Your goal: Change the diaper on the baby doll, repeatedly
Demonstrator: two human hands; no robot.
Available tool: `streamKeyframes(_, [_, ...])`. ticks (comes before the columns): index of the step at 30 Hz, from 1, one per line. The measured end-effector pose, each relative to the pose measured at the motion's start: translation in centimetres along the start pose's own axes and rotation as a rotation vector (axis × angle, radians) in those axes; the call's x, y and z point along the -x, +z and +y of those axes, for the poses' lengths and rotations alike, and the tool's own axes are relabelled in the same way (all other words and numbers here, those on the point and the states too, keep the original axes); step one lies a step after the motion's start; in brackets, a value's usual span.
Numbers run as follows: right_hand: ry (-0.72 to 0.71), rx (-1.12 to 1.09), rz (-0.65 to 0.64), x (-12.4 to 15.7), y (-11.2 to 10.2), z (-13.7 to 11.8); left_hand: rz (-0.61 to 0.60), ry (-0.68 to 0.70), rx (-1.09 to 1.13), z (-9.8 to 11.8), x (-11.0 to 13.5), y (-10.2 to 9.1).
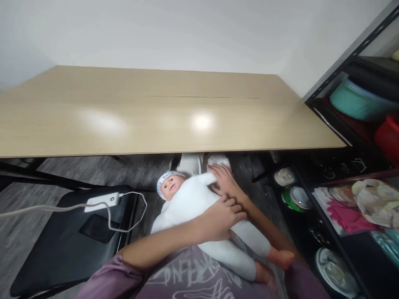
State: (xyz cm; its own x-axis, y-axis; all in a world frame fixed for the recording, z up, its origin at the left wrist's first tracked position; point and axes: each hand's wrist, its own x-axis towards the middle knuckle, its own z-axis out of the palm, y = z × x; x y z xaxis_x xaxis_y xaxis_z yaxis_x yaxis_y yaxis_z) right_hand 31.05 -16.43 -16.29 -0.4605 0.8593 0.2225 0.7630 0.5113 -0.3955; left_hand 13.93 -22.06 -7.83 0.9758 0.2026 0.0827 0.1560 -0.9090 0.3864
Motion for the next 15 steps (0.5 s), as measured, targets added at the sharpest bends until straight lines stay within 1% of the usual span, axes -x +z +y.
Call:
streamKeyframes(2, [0.002,0.017,-0.112,-2.1,-0.8,-0.7,0.007,-0.018,-0.009,0.1,0.3,-0.3])
streamKeyframes(4, [-0.022,0.045,-0.187,-3.8,-1.8,-1.9,0.076,-0.036,-0.001,0.4,1.7,-0.4])
streamKeyframes(6, [-0.093,0.087,-0.194,-5.0,-3.2,-3.6,0.229,-0.055,0.025,0.6,4.8,0.4])
streamKeyframes(8, [-0.183,0.132,-0.155,-5.7,-4.7,-5.4,0.458,-0.125,0.033,0.8,9.3,2.3])
streamKeyframes(9, [-0.222,0.141,-0.132,-5.9,-5.4,-6.3,0.598,-0.209,0.014,0.9,11.9,3.4])
streamKeyframes(10, [-0.251,0.132,-0.107,-5.9,-6.1,-7.0,0.754,-0.355,-0.019,0.9,14.3,4.6])
streamKeyframes(12, [-0.260,0.029,-0.038,-5.8,-7.1,-8.2,0.966,-0.589,-0.089,1.0,18.5,6.5])
streamKeyframes(13, [-0.242,-0.060,0.010,-5.6,-7.4,-8.6,1.057,-0.697,-0.103,1.1,19.9,7.1])
streamKeyframes(14, [-0.212,-0.161,0.066,-5.3,-7.8,-9.0,1.106,-0.785,-0.099,1.3,20.9,7.6])
streamKeyframes(15, [-0.174,-0.262,0.126,-4.9,-8.0,-9.4,1.116,-0.866,-0.069,1.5,21.4,7.9])
